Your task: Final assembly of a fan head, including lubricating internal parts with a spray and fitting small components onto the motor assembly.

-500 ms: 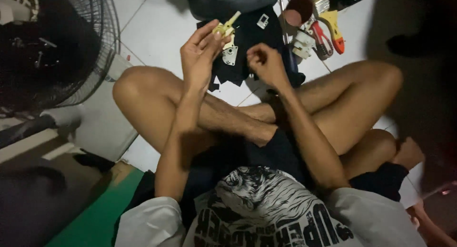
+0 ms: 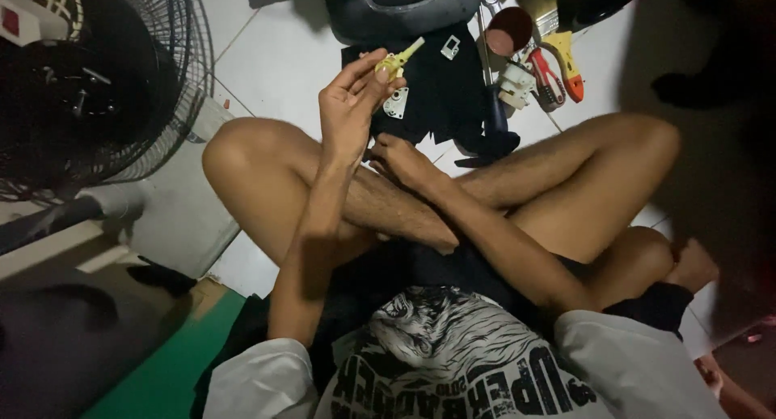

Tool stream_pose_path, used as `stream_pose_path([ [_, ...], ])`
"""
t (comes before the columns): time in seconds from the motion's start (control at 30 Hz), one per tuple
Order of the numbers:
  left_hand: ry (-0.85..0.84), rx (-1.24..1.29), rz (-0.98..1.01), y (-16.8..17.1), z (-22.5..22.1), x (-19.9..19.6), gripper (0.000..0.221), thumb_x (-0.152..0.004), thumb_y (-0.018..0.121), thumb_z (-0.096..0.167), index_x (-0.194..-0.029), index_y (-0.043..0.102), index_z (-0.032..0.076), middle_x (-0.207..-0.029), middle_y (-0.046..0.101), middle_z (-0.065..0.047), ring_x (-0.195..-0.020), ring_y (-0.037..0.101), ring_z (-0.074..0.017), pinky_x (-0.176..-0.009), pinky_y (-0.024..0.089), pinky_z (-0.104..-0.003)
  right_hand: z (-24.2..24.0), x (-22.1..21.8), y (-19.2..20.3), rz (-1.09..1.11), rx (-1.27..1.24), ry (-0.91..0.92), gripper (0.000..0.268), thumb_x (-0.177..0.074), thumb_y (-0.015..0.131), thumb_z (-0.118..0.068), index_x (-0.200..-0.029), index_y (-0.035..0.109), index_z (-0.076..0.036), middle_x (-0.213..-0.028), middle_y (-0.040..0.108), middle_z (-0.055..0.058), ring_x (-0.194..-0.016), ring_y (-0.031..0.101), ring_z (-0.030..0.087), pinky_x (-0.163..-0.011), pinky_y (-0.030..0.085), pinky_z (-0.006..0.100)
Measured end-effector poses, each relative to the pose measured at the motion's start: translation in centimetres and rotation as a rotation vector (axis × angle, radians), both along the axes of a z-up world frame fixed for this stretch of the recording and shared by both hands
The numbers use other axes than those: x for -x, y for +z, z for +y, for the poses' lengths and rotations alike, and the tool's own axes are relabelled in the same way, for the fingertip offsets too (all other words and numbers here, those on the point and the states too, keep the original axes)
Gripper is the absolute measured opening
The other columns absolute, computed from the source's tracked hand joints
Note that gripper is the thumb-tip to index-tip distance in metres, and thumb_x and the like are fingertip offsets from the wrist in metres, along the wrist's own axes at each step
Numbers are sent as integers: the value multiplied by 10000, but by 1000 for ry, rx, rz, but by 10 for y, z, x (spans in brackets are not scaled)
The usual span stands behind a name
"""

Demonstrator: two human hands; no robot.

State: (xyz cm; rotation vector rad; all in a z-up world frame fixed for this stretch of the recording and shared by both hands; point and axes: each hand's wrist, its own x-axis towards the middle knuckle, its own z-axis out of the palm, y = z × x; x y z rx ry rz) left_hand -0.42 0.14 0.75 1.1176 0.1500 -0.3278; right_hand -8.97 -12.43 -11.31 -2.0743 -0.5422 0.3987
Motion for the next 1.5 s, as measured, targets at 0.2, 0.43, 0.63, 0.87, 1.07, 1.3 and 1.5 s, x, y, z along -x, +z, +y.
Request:
stream_pose_path([
  [0.2, -30, 72, 40, 0, 1, 2, 343, -980, 687, 76, -1285, 629, -70, -1100, 723, -195, -960, 760, -229, -822, 609, -203, -3, 6, 7, -14, 48, -47, 274, -896, 673, -63, -1155, 607, -2, -958, 582, 166, -769, 636, 347, -712, 545, 446],
  [0.43, -14, 128, 26, -1, 1, 3, 313, -985, 684, 109, -1243, 664, -66, -1075, 729, -199, -893, 762, -222, -812, 638, -213, -4, 11, -3, -171, 97, -61, 96, -929, 684, -86, -957, 684, 6, -866, 569, 123, -689, 594, 272, -630, 523, 369],
  [0.63, 15, 123, 63, 12, 5, 4, 303, -990, 683, 142, -1193, 677, -83, -1049, 724, -174, -848, 750, -205, -748, 596, -195, -1, 14, -23, -379, 269, -8, 182, -967, 623, -147, -1019, 587, 24, -936, 538, 163, -780, 582, 307, -659, 521, 375],
  [0.87, 77, -13, 1, 28, 9, 9, 289, -993, 679, 148, -1174, 677, -77, -954, 733, -145, -811, 738, -178, -704, 565, -189, -6, 24, 6, -295, 435, 75, 107, -921, 556, -71, -1011, 604, -39, -982, 562, 145, -856, 605, 274, -740, 537, 327],
  [1.07, 188, -216, -210, 34, -6, 21, 187, -985, 714, 9, -1163, 710, -46, -953, 739, -241, -791, 776, -279, -659, 645, -260, 6, 34, -37, -289, 651, 72, 120, -929, 564, -80, -1008, 637, -28, -904, 584, 111, -783, 640, 213, -602, 555, 272],
  [1.3, 181, -345, -432, 61, -21, 31, 199, -958, 707, -92, -1149, 705, -35, -1120, 721, -222, -850, 773, -273, -710, 664, -317, 9, 29, -41, -270, 721, 17, 140, -947, 528, -77, -1011, 603, 23, -893, 552, 148, -774, 639, 258, -544, 551, 286],
  [1.5, 165, -379, -513, 86, -31, 31, 168, -952, 697, -114, -1103, 722, -46, -1119, 720, -226, -880, 778, -314, -693, 656, -359, 1, 24, -29, -552, 1006, 301, 151, -958, 569, -91, -885, 658, -188, -774, 594, -18, -777, 625, 106, -776, 478, 198],
])
